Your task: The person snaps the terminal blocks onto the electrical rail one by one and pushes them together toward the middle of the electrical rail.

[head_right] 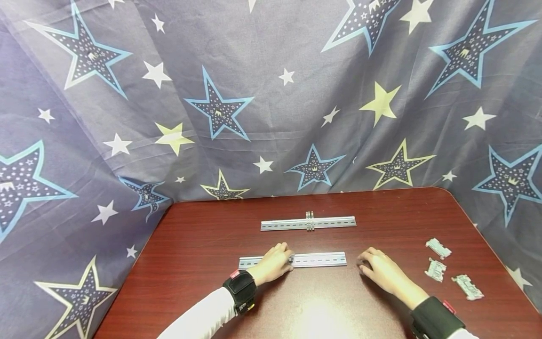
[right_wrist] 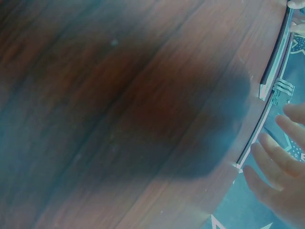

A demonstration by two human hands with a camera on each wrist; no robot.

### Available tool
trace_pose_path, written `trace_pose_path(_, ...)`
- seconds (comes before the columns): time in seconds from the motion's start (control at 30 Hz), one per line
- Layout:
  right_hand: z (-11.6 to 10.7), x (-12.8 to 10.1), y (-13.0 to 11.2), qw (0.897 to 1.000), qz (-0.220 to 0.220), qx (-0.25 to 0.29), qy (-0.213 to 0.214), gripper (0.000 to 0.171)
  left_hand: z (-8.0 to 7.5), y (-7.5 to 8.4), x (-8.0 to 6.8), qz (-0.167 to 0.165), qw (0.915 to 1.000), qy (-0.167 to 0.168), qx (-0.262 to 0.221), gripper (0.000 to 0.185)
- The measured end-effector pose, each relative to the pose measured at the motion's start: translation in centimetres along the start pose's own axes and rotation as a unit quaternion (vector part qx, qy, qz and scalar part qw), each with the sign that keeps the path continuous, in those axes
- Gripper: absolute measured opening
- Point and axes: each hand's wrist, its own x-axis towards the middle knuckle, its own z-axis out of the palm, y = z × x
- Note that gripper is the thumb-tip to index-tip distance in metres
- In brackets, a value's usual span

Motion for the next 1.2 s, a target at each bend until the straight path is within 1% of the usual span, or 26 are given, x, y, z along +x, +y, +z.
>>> trace_pose_path(0.27, 0.4, 0.3, -0.2, 1.000, 0.003, -0.002, -0.005, 0.012, 0.2, 0.0, 0.0, -0.004, 1.0000, 0.001, -0.007, 0.026)
trace_pose_path(0.43, 0.6, 0.8, -0.5, 1.000, -0.001, 0.010, -0.003, 0.012, 0.2, -0.3, -0.3, -0.004, 0.9999, 0.003, -0.009, 0.034)
trace_pose_path(0.57, 0.8, 1.3, -0.7, 1.000, -0.005, 0.016, -0.005, 0.011, 0.0, -0.7, -0.7, -0.009, 0.9997, 0.004, -0.021, 0.039)
trace_pose_path(0.8, 1.0, 2.2, -1.3, 1.000, -0.008, 0.022, -0.019, 0.014, -0.7, -1.7, -1.6, -0.026, 0.9987, 0.008, -0.042, 0.040)
trace_pose_path(0.9, 1.1, 2.5, -1.6, 1.000, -0.011, 0.023, -0.018, 0.016, -0.9, -2.3, -2.2, -0.033, 0.9980, 0.007, -0.053, 0.039)
trace_pose_path(1.2, 2.0, 3.5, -2.4, 0.999, -0.008, 0.024, -0.034, 0.024, -1.0, -4.2, -4.4, -0.043, 0.9963, 0.026, -0.070, 0.040)
